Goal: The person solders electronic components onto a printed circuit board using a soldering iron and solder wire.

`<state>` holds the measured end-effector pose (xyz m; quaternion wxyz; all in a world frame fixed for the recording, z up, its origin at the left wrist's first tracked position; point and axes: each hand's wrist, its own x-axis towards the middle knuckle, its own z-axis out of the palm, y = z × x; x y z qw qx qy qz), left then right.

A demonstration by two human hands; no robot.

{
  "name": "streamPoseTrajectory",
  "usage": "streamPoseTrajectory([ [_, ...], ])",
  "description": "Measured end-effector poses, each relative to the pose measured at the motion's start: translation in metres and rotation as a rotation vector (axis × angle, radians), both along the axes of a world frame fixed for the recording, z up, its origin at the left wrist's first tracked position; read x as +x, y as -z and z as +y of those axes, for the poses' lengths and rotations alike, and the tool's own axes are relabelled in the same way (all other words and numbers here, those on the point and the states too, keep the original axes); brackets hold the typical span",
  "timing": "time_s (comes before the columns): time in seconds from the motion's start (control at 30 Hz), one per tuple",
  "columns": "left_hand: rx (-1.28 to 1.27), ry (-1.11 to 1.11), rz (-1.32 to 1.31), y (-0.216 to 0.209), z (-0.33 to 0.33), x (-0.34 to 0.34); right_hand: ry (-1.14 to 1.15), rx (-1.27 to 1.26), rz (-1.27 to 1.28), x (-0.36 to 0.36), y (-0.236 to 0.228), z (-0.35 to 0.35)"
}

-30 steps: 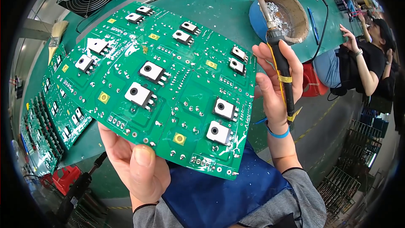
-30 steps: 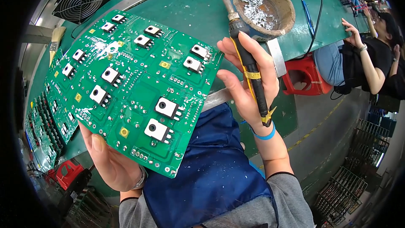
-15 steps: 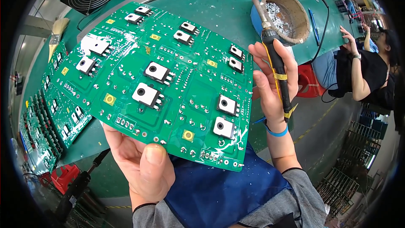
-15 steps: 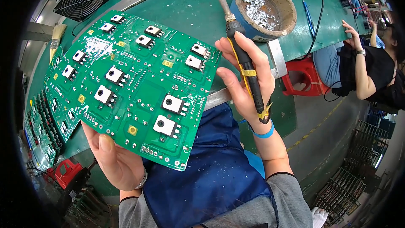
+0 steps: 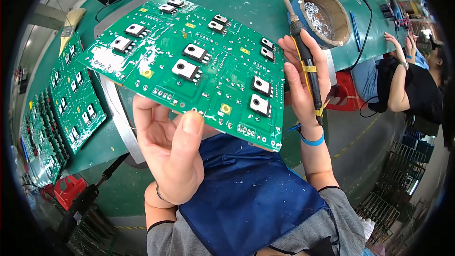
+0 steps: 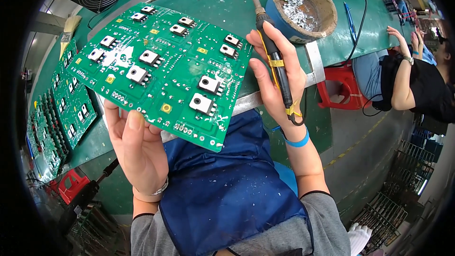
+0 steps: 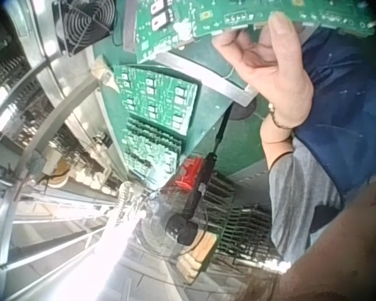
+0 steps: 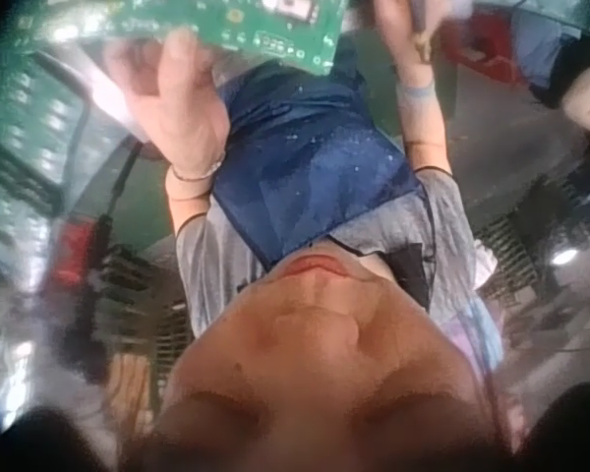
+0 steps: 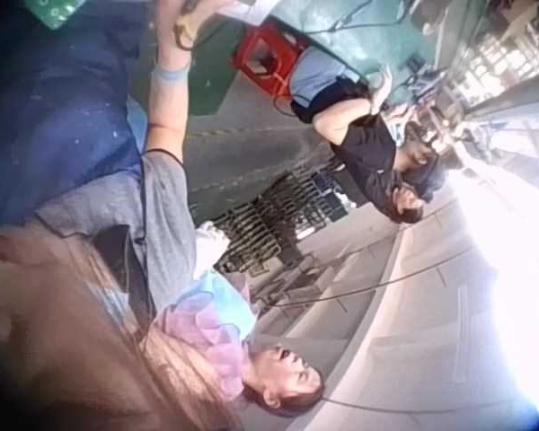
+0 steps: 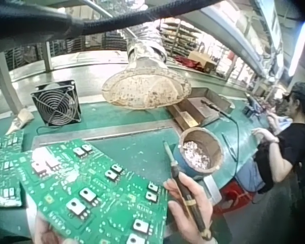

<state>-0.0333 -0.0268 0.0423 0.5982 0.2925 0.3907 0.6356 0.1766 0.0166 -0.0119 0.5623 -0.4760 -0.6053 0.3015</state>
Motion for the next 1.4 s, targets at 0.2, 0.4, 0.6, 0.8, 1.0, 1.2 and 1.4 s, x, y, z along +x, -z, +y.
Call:
streamPoseTrajectory([
  [0.2, -0.010, 0.035, -0.113, 0.000, 0.000, -0.002, 0.012, 0.000, -0.025, 0.000, 0.001, 0.001],
  [0.4, -0.014, 0.011, -0.043, 0.000, -0.002, 0.003, 0.015, 0.012, -0.036, -0.001, 0.000, 0.000],
  [0.6, -0.037, -0.015, 0.041, 0.004, -0.004, 0.002, 0.029, 0.013, -0.052, 0.000, 0.001, -0.001],
  [0.8, -0.072, 0.009, -0.020, 0.005, -0.005, -0.002, 0.030, 0.016, -0.054, 0.001, 0.001, 0.000],
  [1.0, -0.119, -0.010, -0.051, 0.012, -0.006, -0.007, 0.006, 0.021, 0.000, -0.001, 0.002, 0.001],
  [1.2, -0.064, 0.021, -0.184, 0.018, -0.008, -0.007, 0.001, -0.002, -0.030, -0.001, -0.002, -0.002],
  [1.4, -0.067, 0.043, -0.217, 0.017, -0.008, -0.007, -0.007, -0.001, -0.018, -0.001, 0.001, -0.003],
])
